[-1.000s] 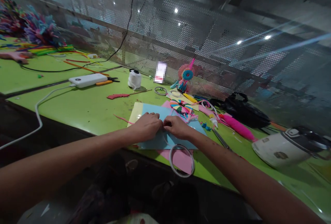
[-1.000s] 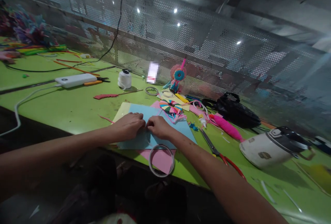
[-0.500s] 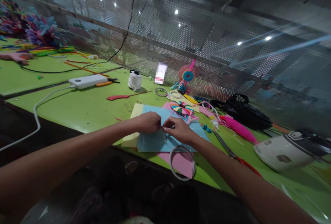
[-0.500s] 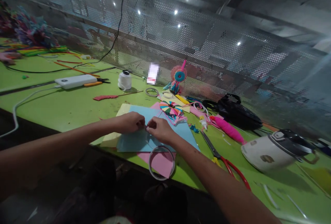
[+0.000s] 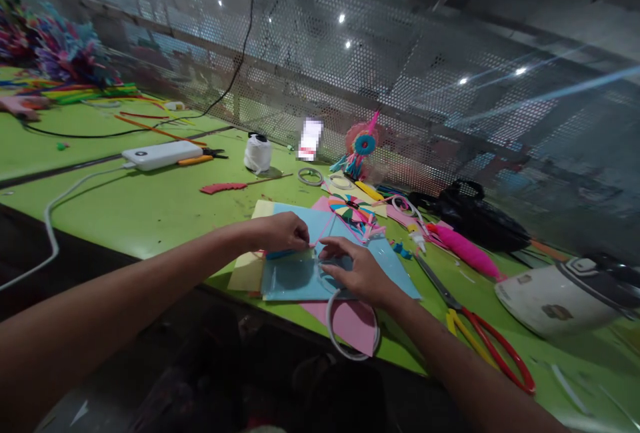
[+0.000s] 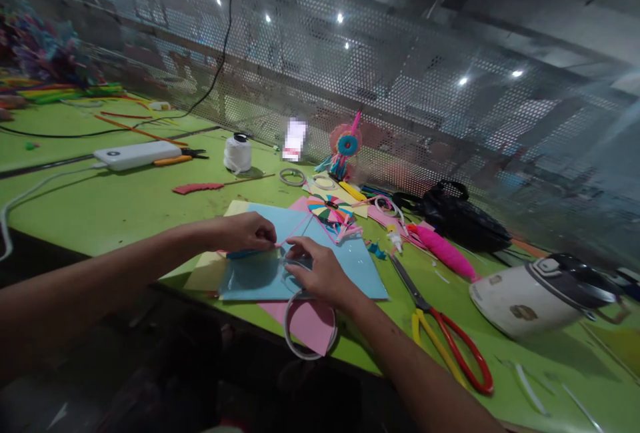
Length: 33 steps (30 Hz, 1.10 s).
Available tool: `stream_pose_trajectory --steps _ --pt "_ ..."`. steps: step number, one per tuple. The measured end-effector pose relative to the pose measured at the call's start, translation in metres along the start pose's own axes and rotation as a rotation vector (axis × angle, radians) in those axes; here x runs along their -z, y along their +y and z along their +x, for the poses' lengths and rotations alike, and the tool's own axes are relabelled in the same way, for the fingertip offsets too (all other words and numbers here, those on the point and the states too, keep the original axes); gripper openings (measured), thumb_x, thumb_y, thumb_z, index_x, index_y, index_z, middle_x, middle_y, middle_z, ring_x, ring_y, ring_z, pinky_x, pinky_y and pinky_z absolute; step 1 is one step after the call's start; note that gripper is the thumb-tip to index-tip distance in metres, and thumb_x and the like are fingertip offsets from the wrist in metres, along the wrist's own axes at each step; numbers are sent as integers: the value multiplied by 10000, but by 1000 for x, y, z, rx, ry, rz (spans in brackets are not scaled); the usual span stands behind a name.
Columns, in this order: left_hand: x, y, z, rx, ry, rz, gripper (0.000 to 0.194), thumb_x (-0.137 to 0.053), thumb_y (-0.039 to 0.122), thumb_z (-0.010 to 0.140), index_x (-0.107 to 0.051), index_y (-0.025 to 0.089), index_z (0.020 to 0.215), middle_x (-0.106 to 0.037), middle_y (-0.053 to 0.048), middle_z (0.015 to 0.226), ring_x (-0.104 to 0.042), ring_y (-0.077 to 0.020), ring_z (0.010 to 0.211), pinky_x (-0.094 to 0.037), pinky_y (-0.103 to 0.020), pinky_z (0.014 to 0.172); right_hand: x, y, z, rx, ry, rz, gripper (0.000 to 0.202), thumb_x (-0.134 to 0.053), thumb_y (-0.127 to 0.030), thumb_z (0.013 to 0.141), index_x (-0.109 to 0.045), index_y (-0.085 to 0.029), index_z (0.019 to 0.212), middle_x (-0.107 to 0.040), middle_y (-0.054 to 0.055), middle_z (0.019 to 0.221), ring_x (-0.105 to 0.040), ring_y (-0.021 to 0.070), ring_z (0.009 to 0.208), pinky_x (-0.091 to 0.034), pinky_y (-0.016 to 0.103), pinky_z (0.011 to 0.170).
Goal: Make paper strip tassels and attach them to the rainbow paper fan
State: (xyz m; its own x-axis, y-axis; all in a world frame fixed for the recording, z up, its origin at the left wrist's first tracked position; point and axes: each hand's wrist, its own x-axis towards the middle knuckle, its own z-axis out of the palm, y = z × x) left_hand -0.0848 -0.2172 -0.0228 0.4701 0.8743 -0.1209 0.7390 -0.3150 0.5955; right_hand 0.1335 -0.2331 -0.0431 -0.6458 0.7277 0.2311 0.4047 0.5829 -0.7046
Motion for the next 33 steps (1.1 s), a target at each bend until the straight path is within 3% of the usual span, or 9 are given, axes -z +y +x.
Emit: stream_pose_trajectory --steps 2,6,11,17,25,33 --pt "-1 0 1 10 15 -16 303 -519 364 712 -665 131 839 -625 -13 687 -471 -105 594 -335 -189 514 -3 3 -5 -17 58 35 402 -600 -148 772 -527 -198 1165 -666 43 957 -615 150 879 -467 301 820" --pt "-4 -1 2 7 28 -45 326 -519 400 700 -653 123 808 -569 -2 622 -423 -104 562 -298 -200 492 -7 5 -11 33 198 -54 182 -598 -142 777 -622 -191 951 -650 51 919 -602 165 867 -468 312 799" --pt "-4 1 -4 0 45 -116 363 -518 465 719 -635 125 772 -486 22 570 -346 -93 527 -258 -208 470 -5 2 -13 112 174 -134 77 -577 -118 797 -586 -176 747 -602 45 865 -570 154 833 -450 290 766" --pt "-1 4 -13 10 34 -235 311 -540 419 730 -614 123 788 -455 39 556 -339 -81 511 -248 -196 460 -1 0 -15 101 87 -213 125 -536 -159 837 -603 -160 943 -597 67 886 -544 181 858 -440 328 783" --pt "-5 6 -15 38 109 -298 301 -570 420 714 -615 129 777 -443 49 532 -340 -75 490 -248 -187 441 -5 5 -24 241 200 -148 142 -517 -105 848 -632 -163 909 -647 65 884 -569 164 852 -467 310 764" --pt "-1 0 -17 107 43 -538 335 -618 456 697 -599 128 762 -403 62 509 -282 -52 422 -187 -176 371 -7 -6 -34 302 102 -211 169 -494 -89 846 -623 -148 939 -619 99 922 -538 192 916 -466 349 792"
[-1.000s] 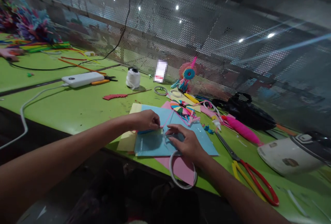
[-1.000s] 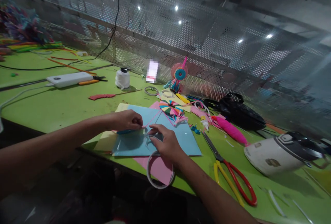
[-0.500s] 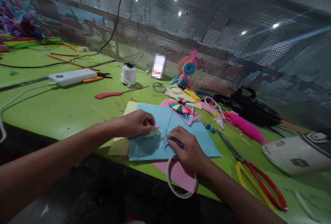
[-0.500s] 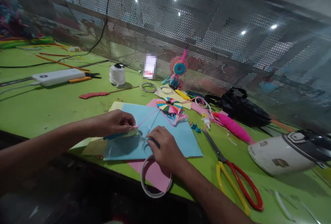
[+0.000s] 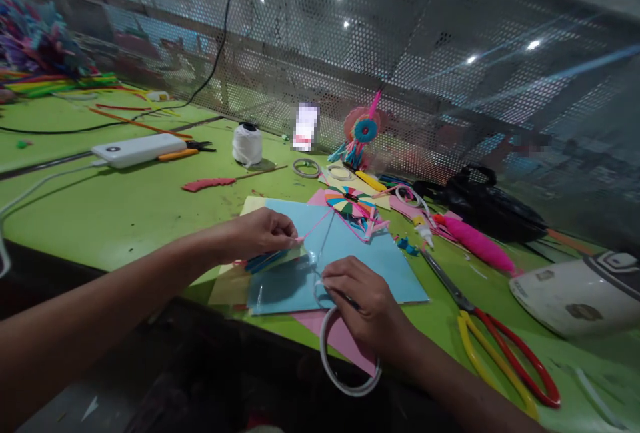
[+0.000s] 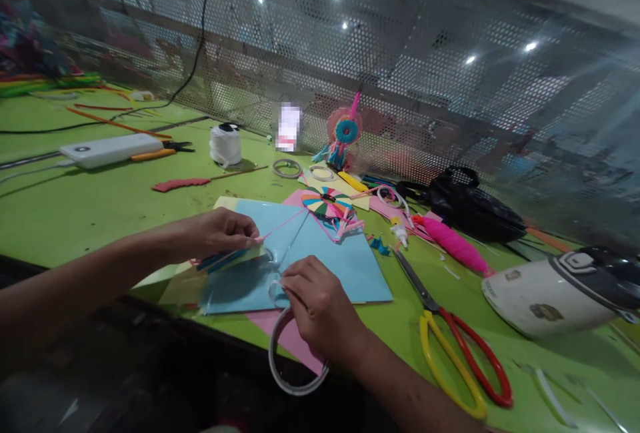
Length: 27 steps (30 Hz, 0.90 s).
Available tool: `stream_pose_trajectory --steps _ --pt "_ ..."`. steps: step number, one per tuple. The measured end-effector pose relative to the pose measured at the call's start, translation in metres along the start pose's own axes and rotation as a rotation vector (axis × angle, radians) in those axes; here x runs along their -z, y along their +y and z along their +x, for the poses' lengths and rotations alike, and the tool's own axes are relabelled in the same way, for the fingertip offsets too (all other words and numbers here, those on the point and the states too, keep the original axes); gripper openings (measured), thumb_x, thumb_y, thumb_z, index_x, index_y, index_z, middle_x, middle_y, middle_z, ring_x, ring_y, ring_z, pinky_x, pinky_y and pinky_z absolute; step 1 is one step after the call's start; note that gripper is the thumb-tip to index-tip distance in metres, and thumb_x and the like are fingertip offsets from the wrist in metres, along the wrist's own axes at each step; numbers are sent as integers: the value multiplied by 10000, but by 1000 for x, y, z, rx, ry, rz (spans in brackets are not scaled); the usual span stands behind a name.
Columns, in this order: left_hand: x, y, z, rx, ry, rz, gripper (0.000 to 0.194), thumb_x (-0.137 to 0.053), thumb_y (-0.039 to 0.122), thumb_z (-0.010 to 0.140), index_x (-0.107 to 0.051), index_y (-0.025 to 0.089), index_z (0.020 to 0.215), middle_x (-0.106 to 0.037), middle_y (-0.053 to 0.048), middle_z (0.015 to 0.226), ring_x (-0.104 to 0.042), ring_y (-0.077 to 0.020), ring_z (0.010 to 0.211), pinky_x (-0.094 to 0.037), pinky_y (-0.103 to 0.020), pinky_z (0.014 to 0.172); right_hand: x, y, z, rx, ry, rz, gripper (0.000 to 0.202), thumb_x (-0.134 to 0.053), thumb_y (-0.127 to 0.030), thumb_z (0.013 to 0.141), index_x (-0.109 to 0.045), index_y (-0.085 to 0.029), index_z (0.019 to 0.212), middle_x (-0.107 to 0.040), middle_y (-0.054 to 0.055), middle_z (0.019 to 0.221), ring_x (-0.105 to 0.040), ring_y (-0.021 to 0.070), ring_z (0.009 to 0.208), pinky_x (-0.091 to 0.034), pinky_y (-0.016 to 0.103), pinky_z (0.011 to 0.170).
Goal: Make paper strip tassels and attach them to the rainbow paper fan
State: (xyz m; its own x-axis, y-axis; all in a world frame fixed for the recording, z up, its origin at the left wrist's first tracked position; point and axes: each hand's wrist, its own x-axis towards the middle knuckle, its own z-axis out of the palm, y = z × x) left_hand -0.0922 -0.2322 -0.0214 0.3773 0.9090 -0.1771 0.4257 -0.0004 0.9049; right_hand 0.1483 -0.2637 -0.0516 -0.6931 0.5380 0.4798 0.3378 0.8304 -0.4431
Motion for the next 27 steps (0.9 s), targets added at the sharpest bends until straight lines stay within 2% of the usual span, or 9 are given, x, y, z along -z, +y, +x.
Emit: stream_pose_trajectory --steps 4,7,11,13,16,18,21,23,27 --pt "1 4 -2 67 -7 -84 336 -612 459 714 -601 132 788 -369 79 464 -256 -46 360 -183 -172 318 5 -6 0 -31 -86 -30 166 -485 -145 869 -627 -148 953 -616 110 941 -528 203 934 -449 368 820" --pt "4 7 -1 68 -21 -123 350 -623 469 718 -598 126 783 -375 80 462 -261 -39 354 -192 -161 307 15 -8 4 -87 -62 -62 165 -497 -229 881 -629 -154 945 -647 92 875 -555 198 859 -443 349 774" --pt "7 13 5 18 -87 -187 388 -623 500 722 -581 121 795 -544 21 567 -310 -31 356 -207 -154 302 30 -8 16 -269 19 -76 260 -472 -292 898 -644 -156 759 -640 45 685 -575 152 664 -421 288 653" --pt "7 18 9 -20 -136 -234 394 -618 502 730 -564 125 831 -629 -32 685 -349 -32 351 -231 -159 298 34 -8 25 -377 71 12 298 -486 -323 889 -640 -150 703 -635 36 654 -587 143 644 -428 276 649" --pt "4 26 16 -101 -191 -313 361 -602 475 757 -534 142 881 -661 -59 777 -380 -35 348 -276 -162 304 35 -8 41 -523 153 315 338 -483 -402 877 -648 -131 761 -663 60 730 -623 152 684 -475 277 666" --pt "0 30 22 -164 -208 -356 331 -598 456 767 -526 156 885 -646 -31 732 -356 -31 345 -292 -161 310 33 -8 50 -562 181 492 377 -474 -443 872 -652 -121 795 -672 72 751 -626 149 678 -496 282 661" --pt "-5 31 30 -218 -178 -380 306 -595 452 772 -537 159 835 -518 41 540 -315 -37 342 -264 -154 302 29 -8 60 -557 261 571 363 -499 -432 862 -663 -123 765 -672 63 694 -613 141 650 -496 283 661" --pt "-9 30 33 -222 -143 -385 303 -590 453 776 -543 157 820 -450 62 488 -314 -43 341 -244 -156 299 26 -8 62 -565 333 551 325 -527 -394 851 -670 -128 732 -665 53 649 -608 141 633 -490 276 647" --pt "-17 27 35 -191 -89 -406 303 -574 460 779 -530 167 844 -489 63 496 -333 -48 337 -244 -163 313 22 -4 61 -566 380 338 282 -542 -331 845 -683 -144 688 -652 42 627 -583 138 611 -467 265 618"
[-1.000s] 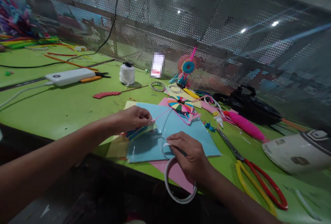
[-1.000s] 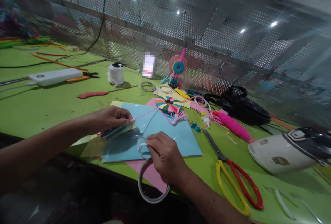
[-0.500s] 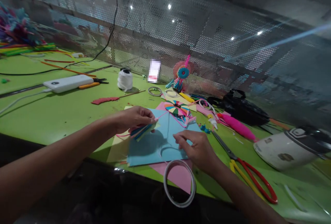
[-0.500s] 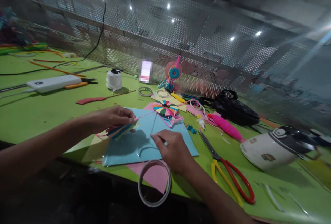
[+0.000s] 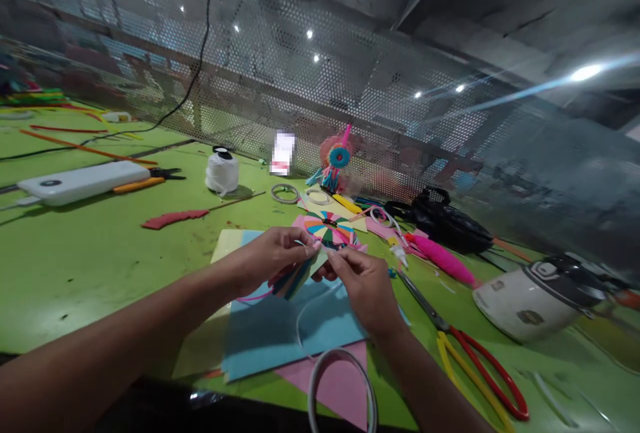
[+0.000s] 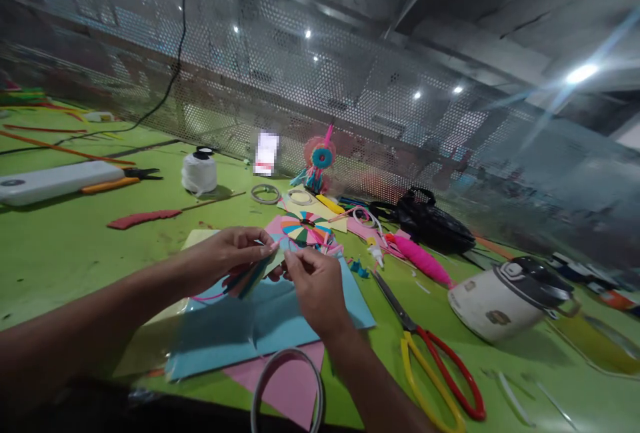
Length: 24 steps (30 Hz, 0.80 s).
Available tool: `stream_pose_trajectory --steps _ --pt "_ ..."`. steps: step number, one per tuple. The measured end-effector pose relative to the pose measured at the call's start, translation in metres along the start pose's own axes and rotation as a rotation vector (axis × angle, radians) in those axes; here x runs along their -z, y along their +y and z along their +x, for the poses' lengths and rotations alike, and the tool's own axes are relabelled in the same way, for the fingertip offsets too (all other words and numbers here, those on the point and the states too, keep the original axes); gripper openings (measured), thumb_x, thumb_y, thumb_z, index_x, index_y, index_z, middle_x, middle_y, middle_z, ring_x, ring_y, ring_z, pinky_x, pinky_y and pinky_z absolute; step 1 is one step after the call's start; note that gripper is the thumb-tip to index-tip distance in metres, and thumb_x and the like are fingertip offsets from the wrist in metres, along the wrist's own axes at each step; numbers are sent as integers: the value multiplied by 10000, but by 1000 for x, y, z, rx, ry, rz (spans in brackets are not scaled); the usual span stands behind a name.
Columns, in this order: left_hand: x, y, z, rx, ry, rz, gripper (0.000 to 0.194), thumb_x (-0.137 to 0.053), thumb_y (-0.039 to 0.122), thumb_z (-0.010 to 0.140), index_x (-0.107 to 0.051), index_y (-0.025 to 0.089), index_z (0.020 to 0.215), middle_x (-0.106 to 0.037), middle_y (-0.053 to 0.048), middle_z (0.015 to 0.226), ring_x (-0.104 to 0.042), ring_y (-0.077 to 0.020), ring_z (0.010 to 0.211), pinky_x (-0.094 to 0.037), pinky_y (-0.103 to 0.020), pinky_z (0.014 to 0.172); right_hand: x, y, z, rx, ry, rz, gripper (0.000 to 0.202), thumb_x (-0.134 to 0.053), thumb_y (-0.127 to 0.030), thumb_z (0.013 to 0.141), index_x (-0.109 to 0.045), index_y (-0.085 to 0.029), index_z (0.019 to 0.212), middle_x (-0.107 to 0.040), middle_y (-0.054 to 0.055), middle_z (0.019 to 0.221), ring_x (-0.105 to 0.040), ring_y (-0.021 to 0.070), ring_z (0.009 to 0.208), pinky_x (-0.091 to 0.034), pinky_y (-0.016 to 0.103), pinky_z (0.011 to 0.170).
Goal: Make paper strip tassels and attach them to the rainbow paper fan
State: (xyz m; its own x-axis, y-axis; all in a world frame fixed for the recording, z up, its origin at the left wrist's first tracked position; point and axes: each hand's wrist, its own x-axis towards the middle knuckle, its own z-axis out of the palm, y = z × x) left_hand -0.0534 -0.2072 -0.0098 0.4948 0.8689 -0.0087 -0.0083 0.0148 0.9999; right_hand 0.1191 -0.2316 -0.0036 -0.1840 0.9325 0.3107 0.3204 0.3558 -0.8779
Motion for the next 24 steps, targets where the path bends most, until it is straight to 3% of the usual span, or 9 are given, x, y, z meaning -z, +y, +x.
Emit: stream_pose_trajectory --steps 3,7,15,21,24 --pt "-3 -1 0 26 40 -10 299 -557 462 786 -520 169 833 -567 43 557 -355 -46 344 -245 -166 328 0 4 0 80 42 -163 250 -539 -307 850 -693 -154 726 -652 43 687 -573 138 640 -454 268 641" --pt "-8 2 0 49 92 -51 300 -593 444 759 -517 156 789 -621 11 649 -387 -39 387 -259 -164 364 1 4 -1 115 45 -191 228 -536 -285 853 -688 -158 742 -627 31 687 -564 134 654 -438 254 632" --pt "-14 -3 -1 -12 129 -101 363 -597 498 737 -518 145 778 -582 -8 675 -421 -61 483 -295 -163 403 5 4 0 25 25 -142 276 -539 -305 848 -661 -159 648 -512 -15 529 -476 102 511 -381 223 507" --pt "-17 -6 0 36 125 -176 350 -586 495 743 -520 155 795 -619 -25 726 -416 -61 445 -304 -182 397 6 14 -1 372 30 -401 212 -499 -190 870 -645 -184 717 -601 35 696 -536 149 681 -404 283 672" --pt "-17 -11 2 -26 182 -135 362 -597 500 736 -526 144 752 -616 -32 703 -466 -76 510 -331 -189 458 5 15 -2 441 2 -444 215 -473 -162 876 -646 -196 753 -606 43 722 -549 159 723 -403 290 689"
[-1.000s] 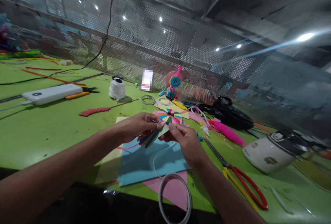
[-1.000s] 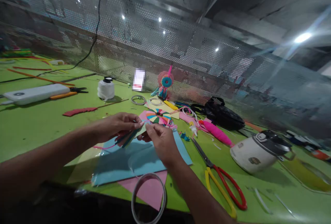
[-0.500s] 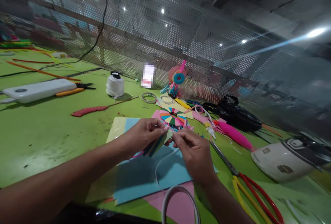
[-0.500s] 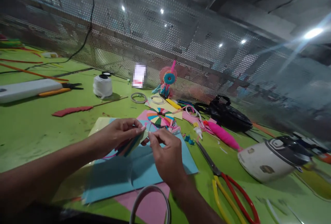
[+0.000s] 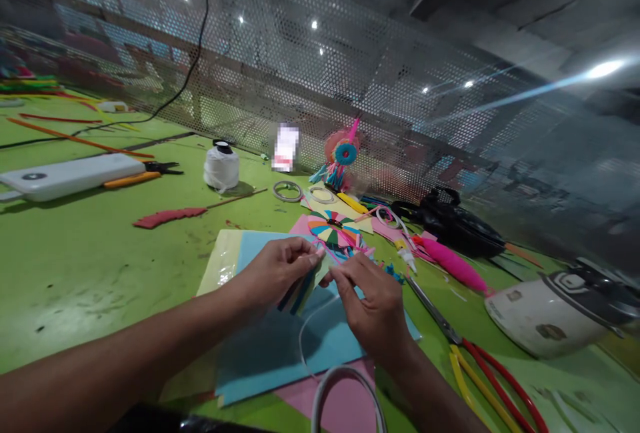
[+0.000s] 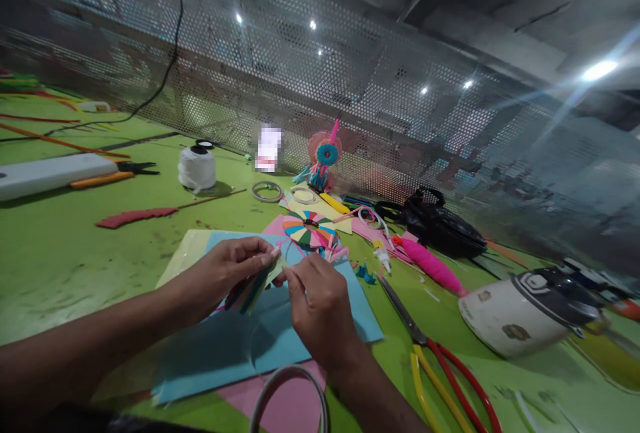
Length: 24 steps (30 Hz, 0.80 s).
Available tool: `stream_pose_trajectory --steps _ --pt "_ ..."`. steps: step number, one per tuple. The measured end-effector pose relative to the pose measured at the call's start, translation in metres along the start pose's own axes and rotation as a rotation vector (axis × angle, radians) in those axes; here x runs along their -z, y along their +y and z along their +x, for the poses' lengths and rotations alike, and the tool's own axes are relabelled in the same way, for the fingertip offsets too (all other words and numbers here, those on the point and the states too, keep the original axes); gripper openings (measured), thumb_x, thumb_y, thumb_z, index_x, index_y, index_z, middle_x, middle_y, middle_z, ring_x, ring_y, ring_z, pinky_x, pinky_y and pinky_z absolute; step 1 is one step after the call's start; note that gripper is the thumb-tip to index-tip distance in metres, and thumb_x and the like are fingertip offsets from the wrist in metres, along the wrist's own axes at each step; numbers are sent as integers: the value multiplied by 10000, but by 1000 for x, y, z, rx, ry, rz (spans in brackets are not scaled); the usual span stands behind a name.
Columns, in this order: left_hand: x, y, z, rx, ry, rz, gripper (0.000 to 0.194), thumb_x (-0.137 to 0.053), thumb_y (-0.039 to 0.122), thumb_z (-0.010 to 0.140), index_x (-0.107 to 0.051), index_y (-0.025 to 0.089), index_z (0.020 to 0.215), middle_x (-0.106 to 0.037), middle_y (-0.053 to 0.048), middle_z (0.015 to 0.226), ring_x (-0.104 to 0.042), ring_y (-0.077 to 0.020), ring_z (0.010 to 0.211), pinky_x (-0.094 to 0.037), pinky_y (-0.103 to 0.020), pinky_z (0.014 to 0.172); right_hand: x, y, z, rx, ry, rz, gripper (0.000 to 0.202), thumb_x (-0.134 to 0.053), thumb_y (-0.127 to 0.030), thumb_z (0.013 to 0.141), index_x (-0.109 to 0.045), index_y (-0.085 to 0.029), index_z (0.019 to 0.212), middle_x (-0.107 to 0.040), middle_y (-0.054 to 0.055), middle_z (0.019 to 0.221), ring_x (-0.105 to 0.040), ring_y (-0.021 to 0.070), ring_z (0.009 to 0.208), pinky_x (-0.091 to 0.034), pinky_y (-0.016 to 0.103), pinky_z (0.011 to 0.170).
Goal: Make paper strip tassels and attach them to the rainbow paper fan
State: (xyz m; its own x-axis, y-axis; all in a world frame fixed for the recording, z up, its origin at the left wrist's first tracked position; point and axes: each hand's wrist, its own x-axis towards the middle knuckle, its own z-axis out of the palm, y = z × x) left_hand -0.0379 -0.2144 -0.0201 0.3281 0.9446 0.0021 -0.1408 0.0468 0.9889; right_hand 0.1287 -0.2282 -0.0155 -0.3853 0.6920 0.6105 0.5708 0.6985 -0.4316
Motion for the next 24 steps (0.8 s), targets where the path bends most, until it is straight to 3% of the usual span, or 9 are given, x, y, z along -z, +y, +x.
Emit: stream_pose_trajectory --steps 5,9,12,17,24 --pt "2 0 1 -19 11 27 402 -615 529 714 -529 145 790 -613 -22 687 -487 -82 531 -347 -182 459 7 -4 6 -176 -94 148 206 -503 -238 868 -664 -182 753 -630 39 749 -560 153 724 -426 281 691" --pt "1 5 -2 15 -51 -4 383 -588 530 742 -509 162 816 -623 -9 715 -430 -51 449 -321 -174 407 11 5 7 -388 41 224 307 -503 -338 863 -687 -143 713 -639 68 724 -561 165 683 -433 302 659" --pt "-1 6 -4 -4 -56 5 373 -586 526 747 -511 165 812 -627 -10 713 -450 -56 464 -316 -172 414 7 10 6 -545 77 446 323 -531 -399 841 -699 -129 786 -645 71 720 -552 155 643 -440 299 623" --pt "-3 3 -3 -42 -66 -3 388 -606 534 724 -507 165 792 -613 -16 669 -546 -102 579 -349 -175 457 -3 2 6 -577 -6 798 309 -536 -394 842 -691 -133 783 -616 41 624 -537 141 622 -441 290 631" --pt "-2 -4 0 -105 -62 120 373 -551 527 769 -488 160 776 -597 -3 629 -575 -109 579 -405 -201 516 -6 -6 3 -590 -19 697 232 -586 -332 806 -678 -141 711 -625 25 605 -549 127 605 -435 246 604"
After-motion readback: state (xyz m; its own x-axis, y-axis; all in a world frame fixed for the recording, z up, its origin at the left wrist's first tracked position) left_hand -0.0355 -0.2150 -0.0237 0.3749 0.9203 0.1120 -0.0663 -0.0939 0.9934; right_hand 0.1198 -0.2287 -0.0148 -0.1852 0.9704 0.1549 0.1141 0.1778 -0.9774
